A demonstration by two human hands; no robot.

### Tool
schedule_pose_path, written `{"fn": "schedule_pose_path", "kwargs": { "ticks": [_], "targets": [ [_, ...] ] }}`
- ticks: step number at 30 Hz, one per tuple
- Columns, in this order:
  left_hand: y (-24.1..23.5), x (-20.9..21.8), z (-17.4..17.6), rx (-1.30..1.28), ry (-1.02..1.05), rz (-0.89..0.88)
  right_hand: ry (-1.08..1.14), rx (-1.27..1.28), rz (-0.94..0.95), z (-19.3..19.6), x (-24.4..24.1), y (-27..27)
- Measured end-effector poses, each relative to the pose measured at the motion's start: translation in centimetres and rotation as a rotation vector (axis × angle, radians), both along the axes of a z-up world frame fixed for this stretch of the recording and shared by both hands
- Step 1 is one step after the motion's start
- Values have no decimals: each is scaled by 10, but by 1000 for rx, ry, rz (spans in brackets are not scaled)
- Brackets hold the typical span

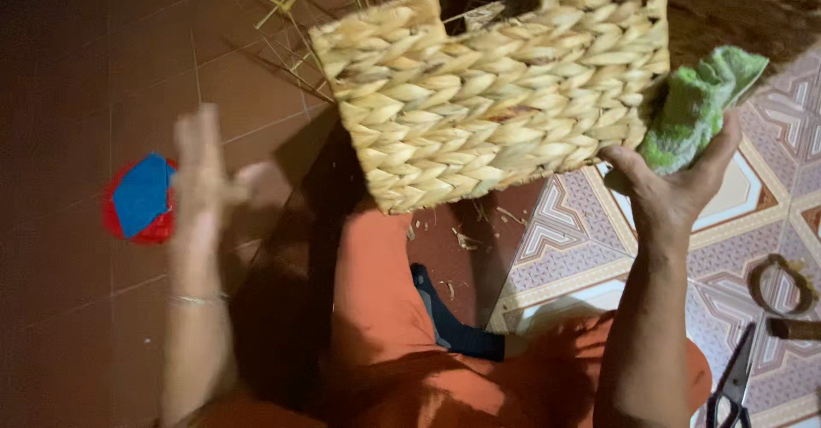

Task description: The person wipes the exterior of a woven basket with a green cloth. They rotate the basket to clean different sides and edges, including the handle area, while sitting on the floor.

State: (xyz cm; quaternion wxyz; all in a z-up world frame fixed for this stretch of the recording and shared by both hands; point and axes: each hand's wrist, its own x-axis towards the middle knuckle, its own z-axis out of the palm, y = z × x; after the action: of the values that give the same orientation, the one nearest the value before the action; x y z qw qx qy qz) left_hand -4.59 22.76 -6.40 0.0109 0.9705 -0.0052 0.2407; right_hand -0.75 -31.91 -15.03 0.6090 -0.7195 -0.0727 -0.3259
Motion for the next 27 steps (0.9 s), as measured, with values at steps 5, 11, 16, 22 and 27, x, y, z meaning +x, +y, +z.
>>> {"fn": "schedule_pose_path", "kwargs": {
  "ticks": [5, 11, 16, 22, 27],
  "targets": [
    [-137, 3, -50, -1236, 144, -596, 30, 11, -15, -8, -4, 5],
    [-213, 17, -64, -1504, -18, -753, -45, -266, -291, -21, -5, 1],
    [-227, 28, -56, -1537, -83, -719, -181, -547, -380, -11, -29, 72],
    [-219, 41, -57, -1627, -75, -759, -343, -670, 37, 13, -77, 165],
    [-215, 34, -46, -1433, 2, -770, -300, -742, -156, 18, -52, 119]
  ]
}}
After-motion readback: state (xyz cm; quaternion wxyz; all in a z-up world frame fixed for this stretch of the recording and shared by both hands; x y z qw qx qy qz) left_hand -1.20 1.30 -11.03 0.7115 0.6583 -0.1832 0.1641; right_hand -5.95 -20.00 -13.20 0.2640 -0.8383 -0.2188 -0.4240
